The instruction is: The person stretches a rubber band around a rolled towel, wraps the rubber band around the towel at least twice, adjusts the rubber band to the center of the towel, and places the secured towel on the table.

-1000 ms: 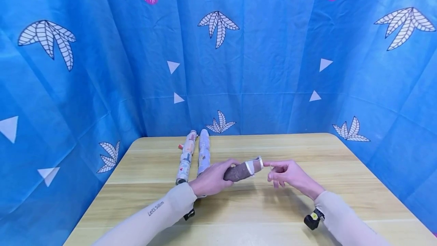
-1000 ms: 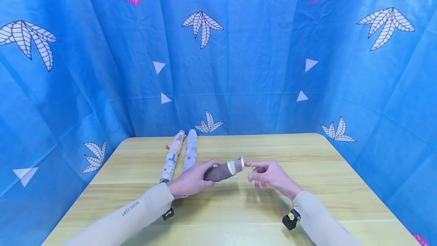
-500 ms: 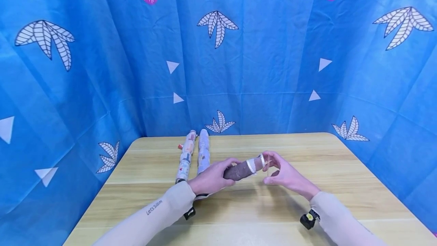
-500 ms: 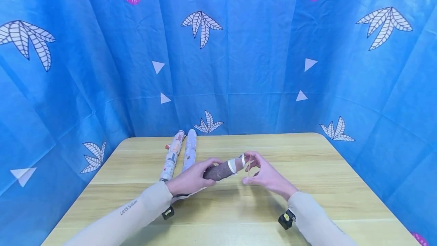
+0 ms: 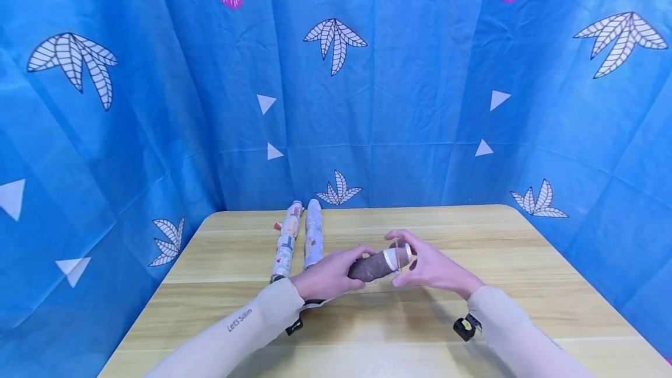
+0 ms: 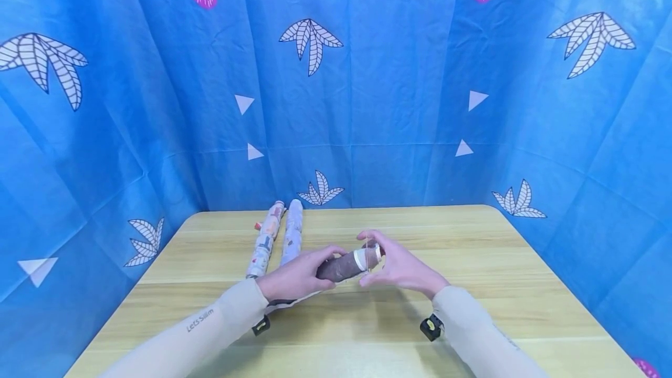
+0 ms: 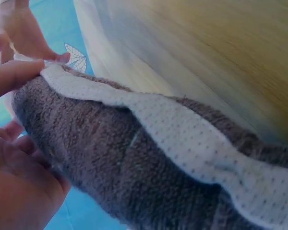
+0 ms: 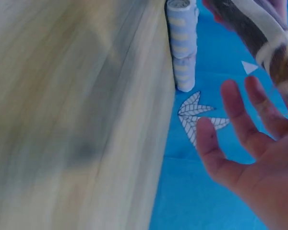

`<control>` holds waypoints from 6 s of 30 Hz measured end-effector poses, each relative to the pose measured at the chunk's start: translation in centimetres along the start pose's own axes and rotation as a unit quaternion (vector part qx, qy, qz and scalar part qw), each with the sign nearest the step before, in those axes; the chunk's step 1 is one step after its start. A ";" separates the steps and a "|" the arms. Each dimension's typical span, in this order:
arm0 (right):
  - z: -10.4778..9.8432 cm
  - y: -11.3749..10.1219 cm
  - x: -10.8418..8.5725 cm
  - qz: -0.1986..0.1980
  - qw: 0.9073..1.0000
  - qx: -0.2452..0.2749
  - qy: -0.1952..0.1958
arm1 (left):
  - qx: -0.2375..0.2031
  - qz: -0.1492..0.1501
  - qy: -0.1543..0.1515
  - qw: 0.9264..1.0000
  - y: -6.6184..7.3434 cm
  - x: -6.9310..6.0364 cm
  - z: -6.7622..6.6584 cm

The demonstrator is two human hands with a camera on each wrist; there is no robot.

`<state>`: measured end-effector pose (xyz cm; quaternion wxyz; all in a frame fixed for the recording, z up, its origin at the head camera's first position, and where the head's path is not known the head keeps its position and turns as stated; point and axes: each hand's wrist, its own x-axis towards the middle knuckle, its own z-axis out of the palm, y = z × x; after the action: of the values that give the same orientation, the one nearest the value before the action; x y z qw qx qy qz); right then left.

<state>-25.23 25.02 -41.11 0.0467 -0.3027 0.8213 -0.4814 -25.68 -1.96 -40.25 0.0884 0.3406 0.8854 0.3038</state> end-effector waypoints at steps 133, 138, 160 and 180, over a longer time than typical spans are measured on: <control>0.9 -4.1 0.7 -0.002 0.994 -0.094 0.051 | -0.039 0.079 0.073 0.993 0.7 1.0 0.2; 0.7 -3.8 0.7 0.023 0.997 -0.050 0.061 | 0.097 0.165 0.121 0.974 0.4 0.6 0.6; 1.2 -4.6 1.3 0.090 0.989 0.057 0.103 | 0.275 0.257 0.206 0.903 0.3 0.4 2.1; 0.8 -3.9 1.0 0.146 0.969 0.161 0.121 | 0.167 0.146 0.150 0.963 0.0 0.2 0.7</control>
<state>-23.99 22.46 -38.10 0.0649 -0.1076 0.7675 -0.6286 -25.55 -1.52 -40.82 -0.1489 0.4263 0.8675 0.2087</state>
